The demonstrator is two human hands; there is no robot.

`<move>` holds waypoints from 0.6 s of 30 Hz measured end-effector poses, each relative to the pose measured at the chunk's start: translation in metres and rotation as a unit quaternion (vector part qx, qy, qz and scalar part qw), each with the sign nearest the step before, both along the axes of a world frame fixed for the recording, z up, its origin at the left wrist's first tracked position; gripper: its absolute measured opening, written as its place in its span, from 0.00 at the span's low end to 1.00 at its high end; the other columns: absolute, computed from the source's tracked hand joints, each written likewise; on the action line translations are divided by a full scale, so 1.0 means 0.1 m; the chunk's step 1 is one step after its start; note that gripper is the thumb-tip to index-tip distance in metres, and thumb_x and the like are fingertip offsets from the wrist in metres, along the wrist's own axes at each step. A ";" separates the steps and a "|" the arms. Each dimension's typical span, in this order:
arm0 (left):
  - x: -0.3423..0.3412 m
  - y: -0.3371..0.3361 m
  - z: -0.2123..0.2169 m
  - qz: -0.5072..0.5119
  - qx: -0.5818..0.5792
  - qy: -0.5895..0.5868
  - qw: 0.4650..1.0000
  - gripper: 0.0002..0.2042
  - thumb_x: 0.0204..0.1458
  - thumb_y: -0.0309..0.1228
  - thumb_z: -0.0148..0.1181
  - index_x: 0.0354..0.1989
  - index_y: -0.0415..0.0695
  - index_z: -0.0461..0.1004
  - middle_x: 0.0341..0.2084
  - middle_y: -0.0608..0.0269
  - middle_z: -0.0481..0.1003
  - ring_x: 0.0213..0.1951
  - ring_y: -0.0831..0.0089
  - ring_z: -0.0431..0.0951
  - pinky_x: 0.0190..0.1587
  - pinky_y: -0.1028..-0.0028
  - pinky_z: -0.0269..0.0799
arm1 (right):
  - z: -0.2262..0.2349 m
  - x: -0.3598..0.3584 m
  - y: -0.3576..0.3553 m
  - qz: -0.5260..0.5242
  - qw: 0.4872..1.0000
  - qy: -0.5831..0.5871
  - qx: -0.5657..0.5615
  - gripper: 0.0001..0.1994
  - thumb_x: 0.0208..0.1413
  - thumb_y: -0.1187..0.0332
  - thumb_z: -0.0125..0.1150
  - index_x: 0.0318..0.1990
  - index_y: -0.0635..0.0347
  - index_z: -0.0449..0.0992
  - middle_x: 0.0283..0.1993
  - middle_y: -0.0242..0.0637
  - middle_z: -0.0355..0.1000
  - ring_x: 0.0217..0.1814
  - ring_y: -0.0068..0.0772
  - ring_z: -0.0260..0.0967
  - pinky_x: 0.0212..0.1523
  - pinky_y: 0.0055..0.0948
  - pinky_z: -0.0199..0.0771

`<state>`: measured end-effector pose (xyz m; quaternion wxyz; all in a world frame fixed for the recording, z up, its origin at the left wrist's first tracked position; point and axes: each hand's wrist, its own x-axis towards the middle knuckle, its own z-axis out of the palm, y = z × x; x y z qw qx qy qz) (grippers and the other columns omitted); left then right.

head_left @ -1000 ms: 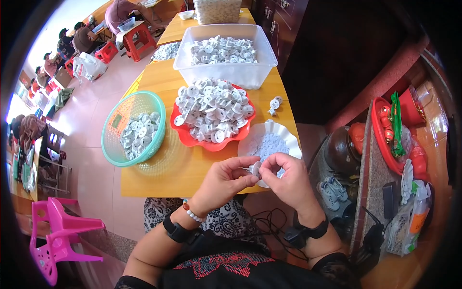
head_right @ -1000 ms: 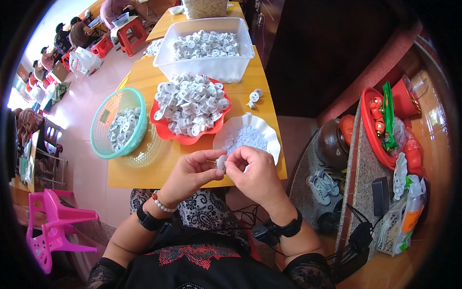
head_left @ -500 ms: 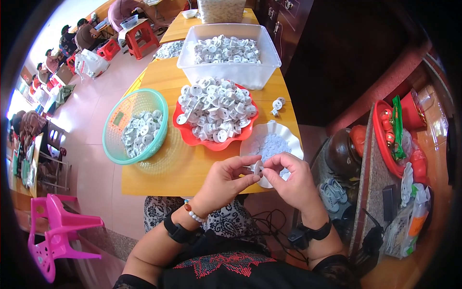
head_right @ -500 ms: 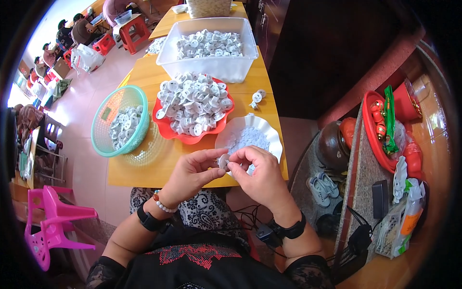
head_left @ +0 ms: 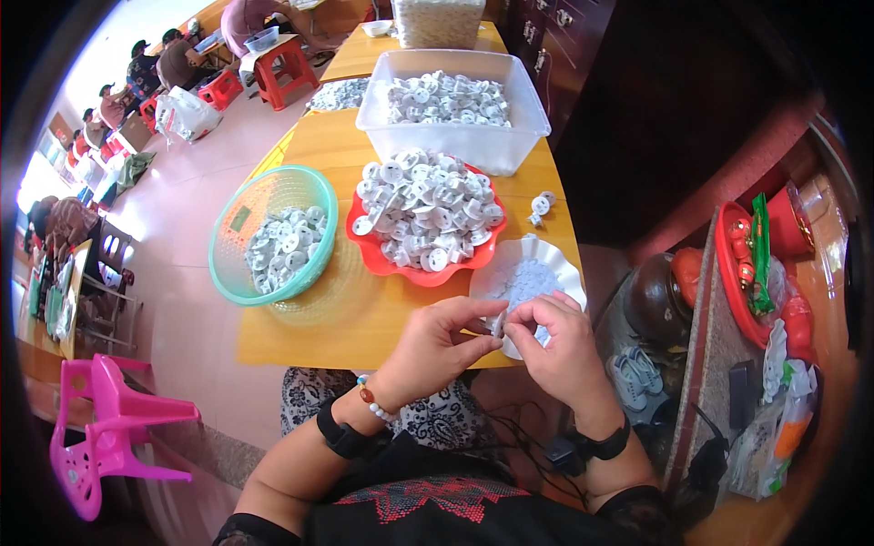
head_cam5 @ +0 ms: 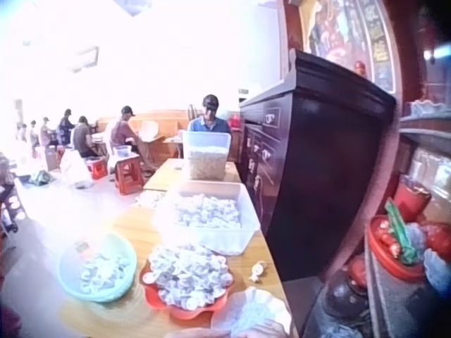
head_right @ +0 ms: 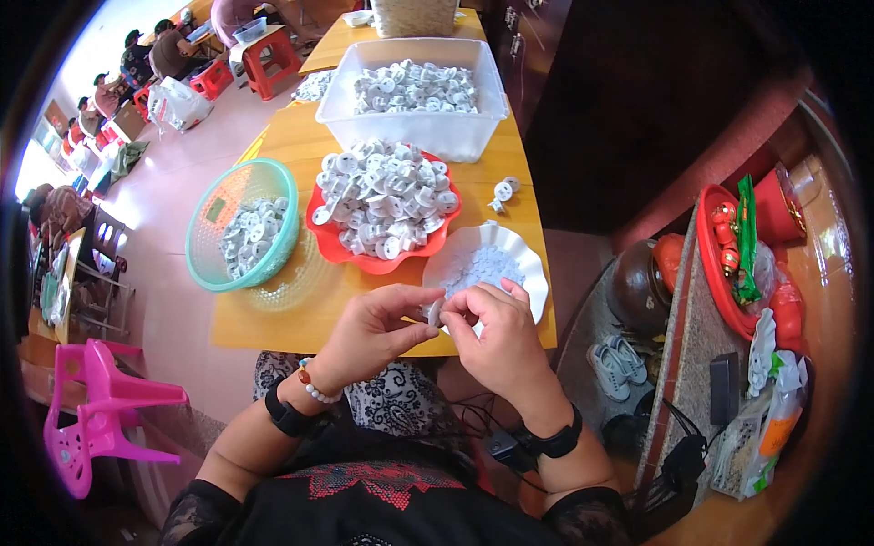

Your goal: Manually sorting and assembling small plastic shoe accessories or buttons on a workbench.

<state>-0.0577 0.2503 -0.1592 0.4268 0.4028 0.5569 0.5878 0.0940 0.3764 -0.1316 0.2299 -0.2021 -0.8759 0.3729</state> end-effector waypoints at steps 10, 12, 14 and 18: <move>-1.63 -0.51 0.02 0.413 -0.007 0.399 0.819 0.22 0.45 0.25 0.69 0.53 0.44 0.79 0.44 0.58 0.80 0.47 0.65 0.79 0.50 0.66 0.73 | -0.63 0.04 0.29 -0.095 0.959 -0.191 0.186 0.06 0.52 0.64 0.66 0.36 0.52 0.81 0.37 0.34 0.76 0.46 0.38 0.74 0.60 0.48 0.55; -1.65 -0.50 -0.04 0.425 -0.018 0.471 0.772 0.21 0.45 0.27 0.69 0.51 0.45 0.79 0.45 0.58 0.79 0.50 0.63 0.77 0.52 0.64 0.71 | -0.70 0.00 0.29 -0.095 0.960 -0.197 0.177 0.06 0.51 0.64 0.66 0.34 0.52 0.80 0.36 0.35 0.76 0.46 0.38 0.74 0.58 0.47 0.56; -1.58 -0.42 -0.03 0.436 -0.029 0.538 0.721 0.21 0.44 0.28 0.69 0.50 0.46 0.80 0.46 0.58 0.79 0.53 0.61 0.75 0.54 0.62 0.69 | -0.77 -0.04 0.31 -0.094 0.959 -0.206 0.168 0.05 0.51 0.64 0.67 0.33 0.52 0.80 0.35 0.35 0.76 0.45 0.38 0.74 0.57 0.47 0.56; -1.32 -0.03 0.08 0.332 -0.114 0.609 0.711 0.14 0.46 0.33 0.68 0.44 0.50 0.82 0.43 0.64 0.79 0.49 0.62 0.75 0.56 0.62 0.63 | -0.82 -0.03 0.35 -0.102 0.961 -0.205 0.155 0.05 0.49 0.66 0.67 0.31 0.53 0.79 0.35 0.35 0.76 0.44 0.39 0.74 0.55 0.45 0.56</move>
